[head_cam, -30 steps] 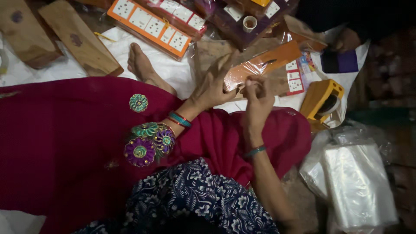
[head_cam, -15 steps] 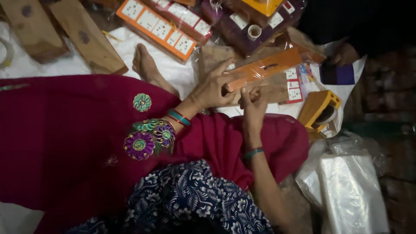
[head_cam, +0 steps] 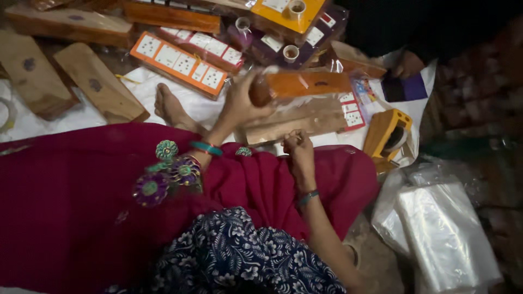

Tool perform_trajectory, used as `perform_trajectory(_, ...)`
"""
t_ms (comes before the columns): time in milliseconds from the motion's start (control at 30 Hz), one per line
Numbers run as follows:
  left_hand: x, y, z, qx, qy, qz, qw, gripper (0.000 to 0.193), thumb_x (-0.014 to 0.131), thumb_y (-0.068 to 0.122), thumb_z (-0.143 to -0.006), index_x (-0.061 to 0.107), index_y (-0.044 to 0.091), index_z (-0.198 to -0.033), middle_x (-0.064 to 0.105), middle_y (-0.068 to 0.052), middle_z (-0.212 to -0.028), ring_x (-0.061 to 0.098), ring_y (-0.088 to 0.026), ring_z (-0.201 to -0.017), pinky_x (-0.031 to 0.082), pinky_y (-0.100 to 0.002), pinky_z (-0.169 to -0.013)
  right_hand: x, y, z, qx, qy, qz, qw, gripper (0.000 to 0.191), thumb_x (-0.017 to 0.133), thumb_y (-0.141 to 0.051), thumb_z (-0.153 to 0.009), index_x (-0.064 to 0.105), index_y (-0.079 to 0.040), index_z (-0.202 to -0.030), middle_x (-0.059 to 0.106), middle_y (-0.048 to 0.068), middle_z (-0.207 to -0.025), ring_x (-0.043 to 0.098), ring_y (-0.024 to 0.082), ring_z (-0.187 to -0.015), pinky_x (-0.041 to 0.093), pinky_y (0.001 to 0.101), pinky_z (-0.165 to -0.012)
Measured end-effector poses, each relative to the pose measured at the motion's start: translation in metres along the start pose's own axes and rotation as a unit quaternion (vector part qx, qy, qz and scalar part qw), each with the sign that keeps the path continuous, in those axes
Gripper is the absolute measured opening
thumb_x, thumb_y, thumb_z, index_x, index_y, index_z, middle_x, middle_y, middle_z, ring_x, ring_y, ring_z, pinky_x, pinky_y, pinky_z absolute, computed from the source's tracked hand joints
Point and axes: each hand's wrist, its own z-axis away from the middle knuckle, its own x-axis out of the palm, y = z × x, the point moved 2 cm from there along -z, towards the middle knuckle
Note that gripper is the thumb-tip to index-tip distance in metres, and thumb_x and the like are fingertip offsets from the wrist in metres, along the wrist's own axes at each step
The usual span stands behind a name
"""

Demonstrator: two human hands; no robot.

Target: The person sits on the floor and wraps electrical switchboards in clear plastic film. They pick up each switchboard, place it on a roll of film, and use a handheld dispenser to cut and seal the plastic around the item.

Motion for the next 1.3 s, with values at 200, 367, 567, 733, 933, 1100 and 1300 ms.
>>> perform_trajectory(200,0.005,0.099,-0.088,0.015,-0.295,-0.273,0.915,0.074,0.089,0.055,-0.061,0.071,0.006,-0.113,0.074,-0.014,-0.109,0.072,-0.031,-0.101,0.054,-0.046,-0.09,0.0,0.0,0.0,-0.009,0.002,-0.026,1.0,0.011,0.066,-0.002,-0.093,0.058,-0.004,-0.101,0.061,0.004,-0.081,0.051,0.009,-0.066,0.042,0.0232,-0.057)
perform_trajectory(367,0.006,0.136,-0.091,0.025,-0.345,-0.337,0.876,0.084,0.088,0.072,-0.06,0.074,0.001,-0.101,0.074,-0.02,-0.094,0.074,-0.036,-0.089,0.058,-0.046,-0.082,-0.001,0.0,0.001,-0.009,-0.003,-0.02,1.0,0.01,0.068,-0.004,-0.095,0.058,-0.003,-0.099,0.059,0.002,-0.081,0.049,0.009,-0.065,0.041,0.0235,-0.057)
perform_trajectory(567,-0.048,0.114,-0.063,-0.003,-0.24,-0.278,0.93,0.072,0.087,0.06,-0.069,0.071,0.003,-0.11,0.072,-0.022,-0.094,0.07,-0.042,-0.088,0.055,-0.052,-0.075,-0.004,0.002,-0.001,-0.047,-0.011,-0.013,0.999,0.012,0.07,-0.003,-0.095,0.059,-0.002,-0.1,0.053,-0.001,-0.079,0.046,0.007,-0.065,0.04,0.0237,-0.057)
perform_trajectory(733,-0.059,0.107,-0.036,-0.022,-0.099,-0.166,0.981,0.059,0.086,0.04,-0.075,0.07,0.001,-0.116,0.072,-0.022,-0.093,0.072,-0.039,-0.085,0.057,-0.047,-0.073,-0.005,0.0,-0.002,-0.011,0.005,-0.019,1.0,0.014,0.071,-0.004,-0.093,0.059,-0.002,-0.101,0.055,0.001,-0.078,0.048,0.008,-0.064,0.04,0.0236,-0.056)
perform_trajectory(933,-0.06,0.111,-0.036,-0.114,-0.013,0.003,0.993,0.028,0.065,0.013,-0.093,0.076,0.01,-0.119,0.076,-0.012,-0.079,0.072,-0.015,-0.066,0.057,-0.032,-0.064,-0.006,-0.005,-0.002,-0.008,-0.008,-0.001,1.0,0.015,0.07,-0.004,-0.094,0.058,-0.002,-0.102,0.059,0.002,-0.083,0.051,0.009,-0.067,0.043,0.0239,-0.058)
perform_trajectory(1100,-0.083,0.115,-0.038,-0.085,0.084,0.044,0.992,0.035,0.069,0.024,-0.095,0.067,0.015,-0.128,0.078,-0.005,-0.095,0.069,-0.015,-0.075,0.058,-0.032,-0.069,-0.005,-0.007,-0.003,-0.013,-0.017,0.009,1.0,0.013,0.068,-0.006,-0.094,0.059,-0.001,-0.102,0.059,0.004,-0.082,0.053,0.01,-0.068,0.046,0.0248,-0.061)
perform_trajectory(1300,-0.06,0.126,-0.02,0.114,0.073,-0.134,0.982,0.094,0.087,0.046,-0.081,0.041,0.01,-0.154,0.053,-0.021,-0.138,0.058,-0.035,-0.119,0.053,-0.048,-0.094,-0.002,-0.01,0.0,-0.018,-0.01,0.007,1.0,0.009,0.067,-0.006,-0.094,0.061,-0.003,-0.101,0.06,0.002,-0.083,0.052,0.009,-0.068,0.045,0.0243,-0.06)
